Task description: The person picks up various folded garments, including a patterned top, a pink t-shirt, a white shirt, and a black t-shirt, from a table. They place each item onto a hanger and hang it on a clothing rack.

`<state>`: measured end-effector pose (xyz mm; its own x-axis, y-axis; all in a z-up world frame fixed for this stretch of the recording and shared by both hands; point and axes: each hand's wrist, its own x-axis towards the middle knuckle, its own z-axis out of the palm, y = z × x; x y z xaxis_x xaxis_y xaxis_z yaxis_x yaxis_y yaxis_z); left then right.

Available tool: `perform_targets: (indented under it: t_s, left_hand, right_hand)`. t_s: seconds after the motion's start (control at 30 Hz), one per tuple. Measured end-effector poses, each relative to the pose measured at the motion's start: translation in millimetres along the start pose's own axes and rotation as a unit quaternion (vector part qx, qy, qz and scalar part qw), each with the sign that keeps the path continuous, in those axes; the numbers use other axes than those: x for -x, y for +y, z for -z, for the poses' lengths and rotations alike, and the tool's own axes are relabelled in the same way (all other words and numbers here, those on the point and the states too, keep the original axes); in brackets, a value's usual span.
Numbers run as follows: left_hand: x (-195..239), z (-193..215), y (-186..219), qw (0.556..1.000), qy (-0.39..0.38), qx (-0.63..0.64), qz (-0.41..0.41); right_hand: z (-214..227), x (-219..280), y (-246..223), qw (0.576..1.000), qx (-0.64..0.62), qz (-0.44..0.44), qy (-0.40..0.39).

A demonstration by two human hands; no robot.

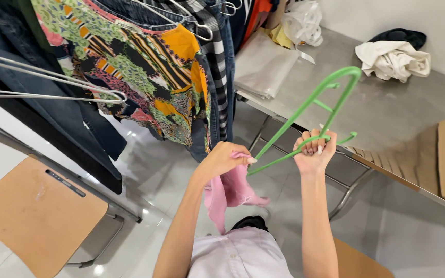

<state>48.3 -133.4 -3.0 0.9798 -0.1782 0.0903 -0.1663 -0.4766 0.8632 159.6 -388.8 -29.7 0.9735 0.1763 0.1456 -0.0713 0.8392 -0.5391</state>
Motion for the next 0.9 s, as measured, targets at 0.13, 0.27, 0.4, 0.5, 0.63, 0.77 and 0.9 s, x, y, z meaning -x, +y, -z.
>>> perform_targets:
  t_s: [0.13,0.27,0.4,0.5,0.63,0.77,0.9]
  left_hand:
    - [-8,-12,2,0.999,0.014,0.046,-0.013]
    - [-6,-25,2,0.996,0.019,0.084,-0.027]
    - [-6,-23,0,0.991,0.031,0.126,-0.036]
    - [7,-13,16,0.969,0.041,0.233,-0.066]
    - [16,-5,1,0.955,0.077,0.276,-0.074]
    - [24,24,-41,0.915,0.235,0.325,-0.043]
    - [47,36,-59,0.859,0.421,0.292,0.005]
  right_hand:
    - [15,12,0,1.000,-0.015,0.008,-0.011]
    - [4,19,7,0.998,-0.048,0.015,-0.034]
    - [4,20,22,0.996,-0.060,0.016,-0.059]
    - [14,22,50,0.996,-0.057,-0.014,0.070]
    - [25,25,83,0.997,0.017,-0.050,0.055]
    - [37,21,81,0.982,0.162,-0.069,0.074]
    - [28,5,51,0.929,0.365,0.004,0.056]
